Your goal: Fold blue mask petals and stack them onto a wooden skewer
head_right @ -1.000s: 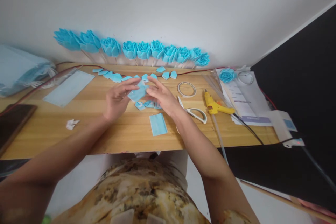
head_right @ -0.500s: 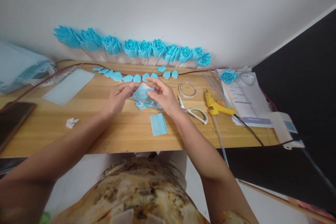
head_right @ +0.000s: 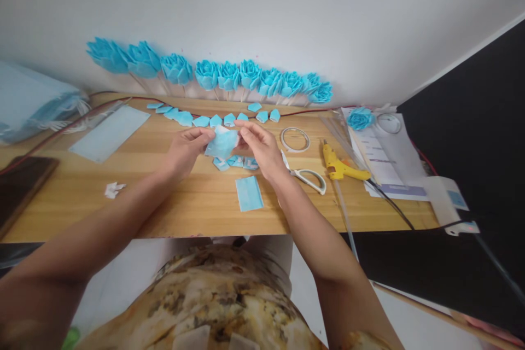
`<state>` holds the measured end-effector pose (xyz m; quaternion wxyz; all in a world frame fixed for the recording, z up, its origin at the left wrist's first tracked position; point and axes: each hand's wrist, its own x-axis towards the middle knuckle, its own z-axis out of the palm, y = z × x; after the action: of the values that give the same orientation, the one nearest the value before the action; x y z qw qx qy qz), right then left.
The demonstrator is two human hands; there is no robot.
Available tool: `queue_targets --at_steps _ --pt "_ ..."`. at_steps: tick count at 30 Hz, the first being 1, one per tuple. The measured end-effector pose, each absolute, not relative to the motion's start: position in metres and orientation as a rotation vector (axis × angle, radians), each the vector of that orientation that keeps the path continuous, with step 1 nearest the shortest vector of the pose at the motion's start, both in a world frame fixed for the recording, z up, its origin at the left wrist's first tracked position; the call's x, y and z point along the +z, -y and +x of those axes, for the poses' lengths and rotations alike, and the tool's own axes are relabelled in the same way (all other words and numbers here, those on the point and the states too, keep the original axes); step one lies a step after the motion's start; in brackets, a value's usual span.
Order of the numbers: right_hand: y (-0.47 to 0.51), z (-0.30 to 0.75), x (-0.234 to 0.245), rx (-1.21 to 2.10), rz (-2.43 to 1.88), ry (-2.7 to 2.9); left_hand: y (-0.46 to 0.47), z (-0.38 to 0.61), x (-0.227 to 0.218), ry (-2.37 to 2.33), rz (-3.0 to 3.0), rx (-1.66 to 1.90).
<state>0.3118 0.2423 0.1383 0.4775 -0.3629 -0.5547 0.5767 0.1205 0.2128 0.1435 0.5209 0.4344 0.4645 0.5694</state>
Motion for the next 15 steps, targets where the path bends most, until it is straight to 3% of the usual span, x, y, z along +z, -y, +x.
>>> queue_targets --at_steps 15 --pt "-0.2377 0.3078 0.1463 1.211 -0.980 1.493 -0.2138 0.1214 0.1400 -1.086 1.002 1.367"
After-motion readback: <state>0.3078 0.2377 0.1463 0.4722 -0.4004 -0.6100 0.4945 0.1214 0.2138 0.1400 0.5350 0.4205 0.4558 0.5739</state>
